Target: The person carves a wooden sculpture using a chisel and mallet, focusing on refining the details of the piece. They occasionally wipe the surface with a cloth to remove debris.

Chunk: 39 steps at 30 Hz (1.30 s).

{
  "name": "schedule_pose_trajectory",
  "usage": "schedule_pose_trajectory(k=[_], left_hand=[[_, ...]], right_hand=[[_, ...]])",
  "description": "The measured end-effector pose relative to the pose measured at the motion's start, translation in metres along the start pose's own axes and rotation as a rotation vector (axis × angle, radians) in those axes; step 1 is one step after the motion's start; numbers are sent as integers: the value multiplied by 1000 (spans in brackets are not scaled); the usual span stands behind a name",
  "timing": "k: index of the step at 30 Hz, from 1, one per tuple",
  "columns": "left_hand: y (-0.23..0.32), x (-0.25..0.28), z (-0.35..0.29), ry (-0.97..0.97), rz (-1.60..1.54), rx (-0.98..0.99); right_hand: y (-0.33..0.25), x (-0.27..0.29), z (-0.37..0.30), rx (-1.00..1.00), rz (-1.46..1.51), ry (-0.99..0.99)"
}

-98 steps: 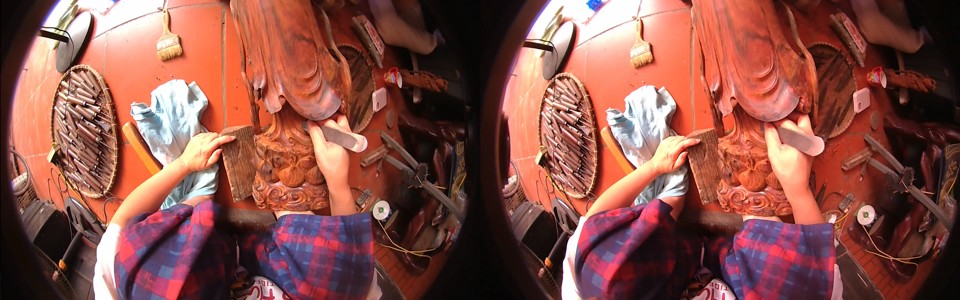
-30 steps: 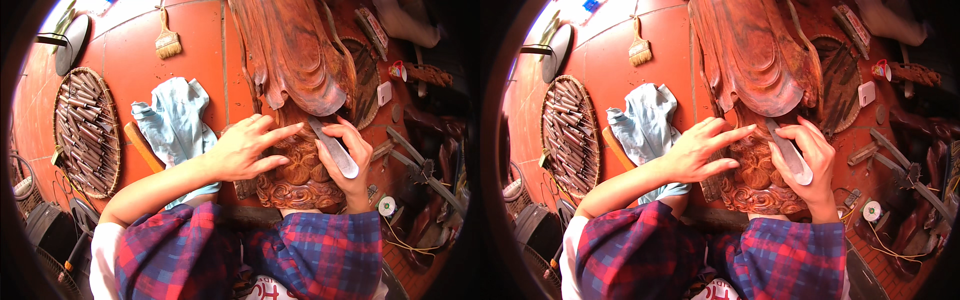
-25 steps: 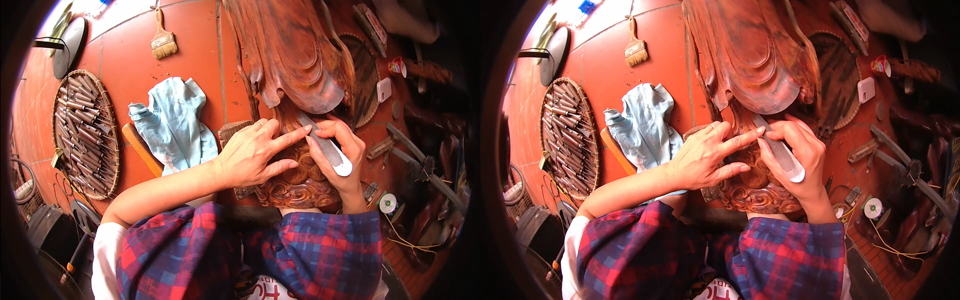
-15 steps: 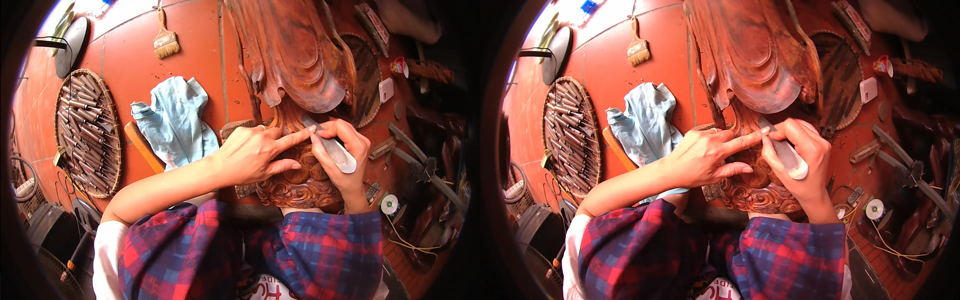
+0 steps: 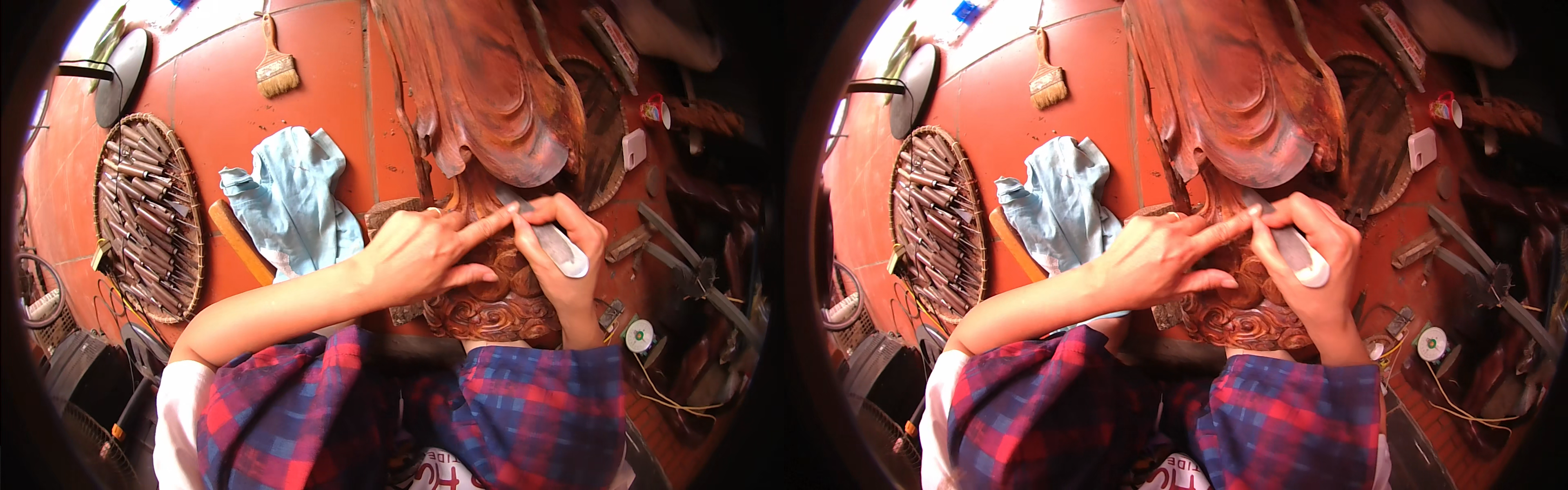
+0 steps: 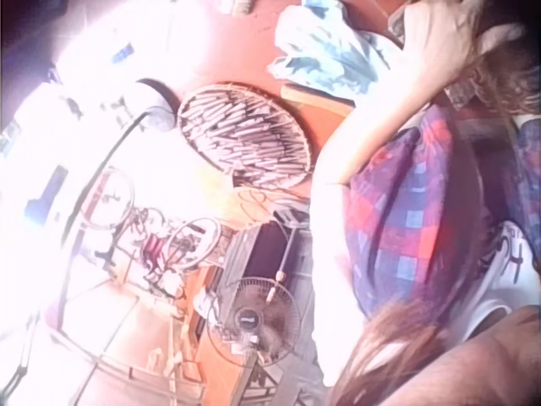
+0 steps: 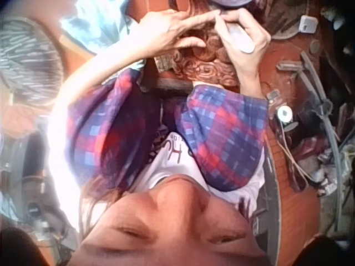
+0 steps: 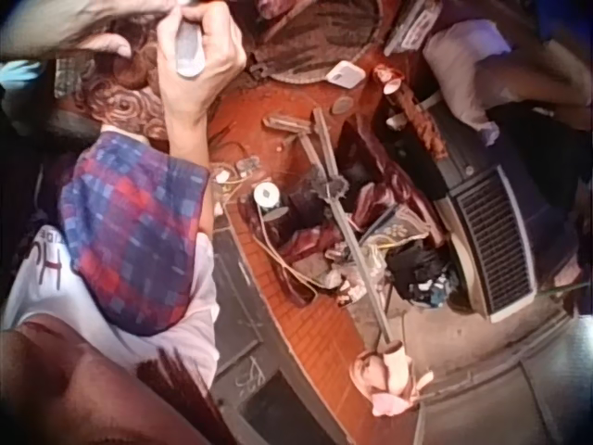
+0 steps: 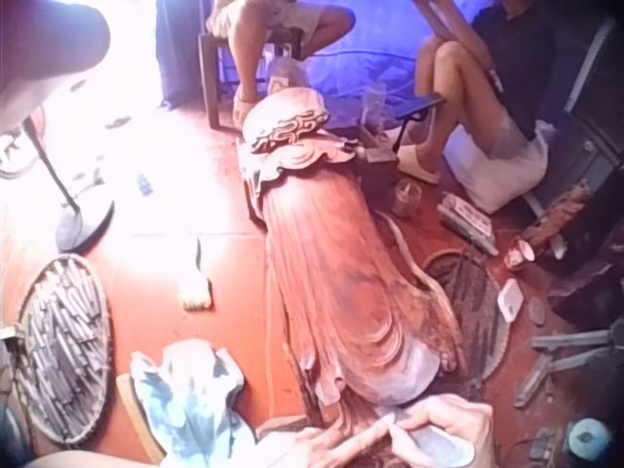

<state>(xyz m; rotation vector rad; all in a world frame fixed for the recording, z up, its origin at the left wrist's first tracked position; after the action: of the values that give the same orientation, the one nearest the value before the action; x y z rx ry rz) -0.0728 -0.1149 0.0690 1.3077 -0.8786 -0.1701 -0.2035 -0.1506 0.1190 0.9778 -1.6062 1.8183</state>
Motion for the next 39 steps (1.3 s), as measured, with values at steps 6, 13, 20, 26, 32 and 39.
schedule_pose_trajectory(k=[6, 13, 20, 26, 32, 39], left_hand=[[-3, 17, 0, 37, -12, 45], [2, 2, 0, -6, -71, 25], [4, -4, 2, -99, 3, 32], [-2, 10, 0, 9, -6, 42], [8, 6, 1, -17, -32, 22], [15, -3, 6, -116, -42, 43]], right_hand=[[-8, -6, 11, -57, 31, -33], [-9, 2, 5, -59, -45, -34], [-2, 3, 1, -110, 7, -101], [-8, -5, 10, -90, 42, -85], [-5, -4, 8, -117, 73, -91], [2, 5, 2, -161, 34, -100]])
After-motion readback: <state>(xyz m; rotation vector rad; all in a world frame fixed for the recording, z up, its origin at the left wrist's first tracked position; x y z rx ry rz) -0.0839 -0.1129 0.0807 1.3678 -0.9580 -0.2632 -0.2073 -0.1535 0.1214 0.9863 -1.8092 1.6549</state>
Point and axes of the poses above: each hand's wrist, its own z-axis towards the middle knuckle, its own x-axis out of the back of the hand, y = z × x, the point moved 9 cm from there along z, towards the middle knuckle, and after that the axes turned 14 degrees about -z, right-handed, at the moved point
